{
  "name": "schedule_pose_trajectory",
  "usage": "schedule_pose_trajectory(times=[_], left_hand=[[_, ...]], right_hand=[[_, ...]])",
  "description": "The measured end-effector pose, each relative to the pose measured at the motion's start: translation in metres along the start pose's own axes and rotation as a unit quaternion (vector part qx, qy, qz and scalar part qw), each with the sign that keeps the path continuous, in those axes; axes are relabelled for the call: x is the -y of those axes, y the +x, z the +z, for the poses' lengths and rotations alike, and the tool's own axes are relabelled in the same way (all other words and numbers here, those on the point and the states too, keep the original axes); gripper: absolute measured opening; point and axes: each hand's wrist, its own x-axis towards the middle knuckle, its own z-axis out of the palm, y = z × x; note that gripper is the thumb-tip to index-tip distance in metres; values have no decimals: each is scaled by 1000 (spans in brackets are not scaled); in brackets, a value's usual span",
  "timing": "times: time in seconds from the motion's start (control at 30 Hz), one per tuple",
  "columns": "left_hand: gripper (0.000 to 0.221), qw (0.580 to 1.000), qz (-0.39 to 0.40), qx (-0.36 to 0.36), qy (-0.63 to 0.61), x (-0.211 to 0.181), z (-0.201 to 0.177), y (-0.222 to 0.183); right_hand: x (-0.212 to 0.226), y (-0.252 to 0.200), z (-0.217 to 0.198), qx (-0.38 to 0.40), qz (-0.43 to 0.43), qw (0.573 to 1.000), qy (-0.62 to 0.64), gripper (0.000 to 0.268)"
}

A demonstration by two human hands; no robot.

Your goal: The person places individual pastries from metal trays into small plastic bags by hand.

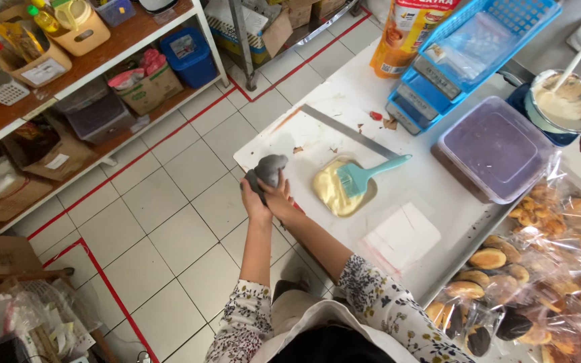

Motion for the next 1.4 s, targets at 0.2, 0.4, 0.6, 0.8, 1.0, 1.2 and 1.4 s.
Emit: schedule_pose_trajectory(times=[0.2,0.4,0.6,0.8,1.0,1.2,1.4], left_hand=[[61,991,5,25,-128,-33,-6,39],[54,995,83,47,-19,-16,2,60],[63,982,-20,-27,184,0,27,62],[93,562,410,-20,718,28,35,-6],[67,412,361,521,655,152,54,-140],[44,360,271,606,655,206,29,-155],[26,612,251,492,566,193,52,-187]], right_hand=[[-21,-24,-18,204,-164,878,402,44],[22,-63,-41,-51,-156,973,-161,54],[-8,-143,-98,-82,-136,986,-48,50],[-152,-360,-130,83,-29,989,119,47],[-219,-526,-170,118,63,963,235,45],[-186,-583,-199,-170,149,947,228,52],[-191,-605,-189,-247,120,911,309,52]])
